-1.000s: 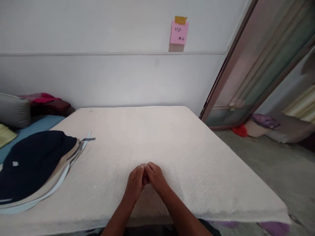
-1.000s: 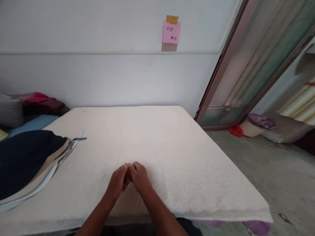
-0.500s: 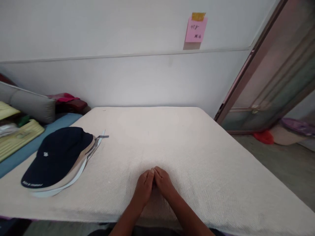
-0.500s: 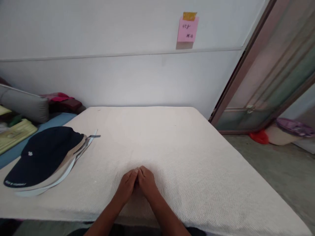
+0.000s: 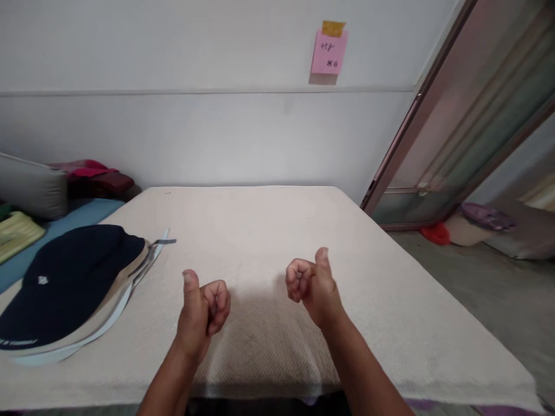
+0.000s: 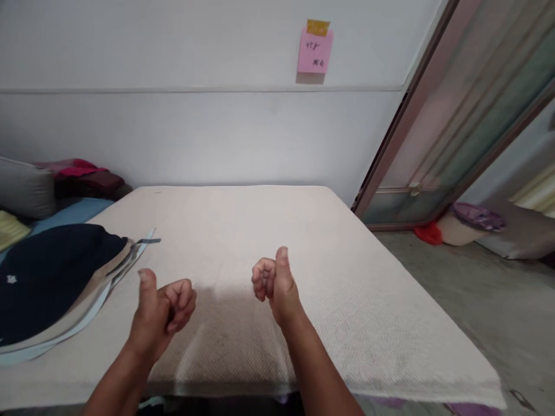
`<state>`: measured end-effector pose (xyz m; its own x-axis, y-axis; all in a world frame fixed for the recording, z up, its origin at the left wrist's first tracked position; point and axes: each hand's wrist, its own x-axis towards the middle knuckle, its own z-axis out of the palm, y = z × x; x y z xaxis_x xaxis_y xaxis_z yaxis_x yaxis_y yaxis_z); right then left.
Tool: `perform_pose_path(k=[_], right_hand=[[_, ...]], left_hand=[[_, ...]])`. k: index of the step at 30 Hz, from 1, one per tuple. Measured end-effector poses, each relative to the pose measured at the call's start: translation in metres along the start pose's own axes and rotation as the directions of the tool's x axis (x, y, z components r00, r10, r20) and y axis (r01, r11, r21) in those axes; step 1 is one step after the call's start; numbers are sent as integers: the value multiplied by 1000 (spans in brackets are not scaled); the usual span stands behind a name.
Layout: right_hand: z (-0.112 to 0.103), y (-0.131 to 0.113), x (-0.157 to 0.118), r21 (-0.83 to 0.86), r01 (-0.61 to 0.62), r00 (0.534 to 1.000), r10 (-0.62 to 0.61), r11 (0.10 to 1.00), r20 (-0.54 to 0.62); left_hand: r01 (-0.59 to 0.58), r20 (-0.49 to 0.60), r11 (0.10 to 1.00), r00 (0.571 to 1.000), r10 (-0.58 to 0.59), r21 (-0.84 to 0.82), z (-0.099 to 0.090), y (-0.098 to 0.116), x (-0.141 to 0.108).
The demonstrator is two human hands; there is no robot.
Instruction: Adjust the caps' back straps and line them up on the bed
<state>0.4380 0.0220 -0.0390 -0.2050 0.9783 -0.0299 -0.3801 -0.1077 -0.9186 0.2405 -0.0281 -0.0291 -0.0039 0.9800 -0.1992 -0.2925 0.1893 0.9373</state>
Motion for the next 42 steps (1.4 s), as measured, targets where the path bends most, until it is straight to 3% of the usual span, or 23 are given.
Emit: perform_pose_path(k=[5,13,25,32,37,42], right_hand=[[0,-24,-15,-19,39,999,-39,999,-12],[1,-26,-22,-62,42,998,-45,997,-42],[8,-41,-39,-110,134,990,-139,985,-35],[17,-56,-43,-120,154,987,-158,981,-25],[15,-44,-32,-149,120,992,-125,982,-24],[1,-10,-15,-176,15,997,-27,984,-68]], left_hand=[[-34,-5,995,999,35,92,13,8,-7],[-20,-3,988,1000,21,153,23,4,-5],[-93,-4,983,995,95,157,42,24,-17],[-151,17,972,989,150,179,42,34,-25],[-138,5,979,990,139,152,36,27,-18],[-44,-73,985,996,56,167,26,3,1]])
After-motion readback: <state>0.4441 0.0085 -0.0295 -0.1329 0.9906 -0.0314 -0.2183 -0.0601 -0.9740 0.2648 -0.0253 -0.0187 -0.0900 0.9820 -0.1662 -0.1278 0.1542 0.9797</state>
